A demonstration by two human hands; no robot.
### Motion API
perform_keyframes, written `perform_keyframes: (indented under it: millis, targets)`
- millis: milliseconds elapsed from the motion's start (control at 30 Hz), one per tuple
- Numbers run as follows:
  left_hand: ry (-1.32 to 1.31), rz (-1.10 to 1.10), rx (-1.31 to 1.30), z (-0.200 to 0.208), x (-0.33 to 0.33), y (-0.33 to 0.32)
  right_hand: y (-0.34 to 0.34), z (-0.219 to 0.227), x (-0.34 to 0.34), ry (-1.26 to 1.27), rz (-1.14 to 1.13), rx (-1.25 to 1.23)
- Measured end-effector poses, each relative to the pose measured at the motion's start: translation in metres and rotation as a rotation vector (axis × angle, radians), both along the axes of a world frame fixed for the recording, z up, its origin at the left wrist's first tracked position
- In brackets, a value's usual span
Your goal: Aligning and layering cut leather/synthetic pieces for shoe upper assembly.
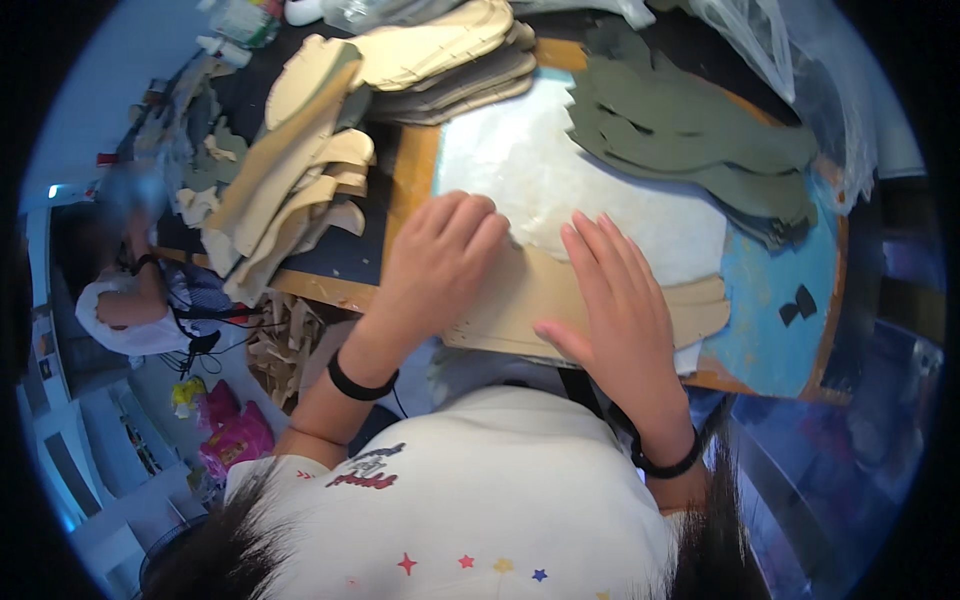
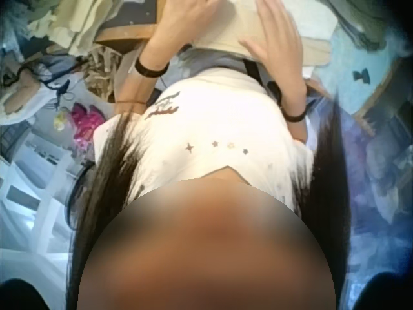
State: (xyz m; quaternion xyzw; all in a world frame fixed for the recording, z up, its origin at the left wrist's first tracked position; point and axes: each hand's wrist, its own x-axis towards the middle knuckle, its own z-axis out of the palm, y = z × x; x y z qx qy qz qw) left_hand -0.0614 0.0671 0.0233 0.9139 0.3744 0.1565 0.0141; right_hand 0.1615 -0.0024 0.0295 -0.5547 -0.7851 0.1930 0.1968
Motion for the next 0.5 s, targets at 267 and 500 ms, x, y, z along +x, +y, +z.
perform_keyframes:
  millis: [267, 500]
  targets:
    - [-0.290, 0.098, 0.057, 0.009, 0.004, -0.026, -0.002, 0.000, -0.006, 0.019, -0.011, -0.002]
    - [-0.335, 0.250, 0.058, 0.000, 0.015, -0.048, 0.009, 0.011, -0.020, 0.079, 0.034, 0.147]
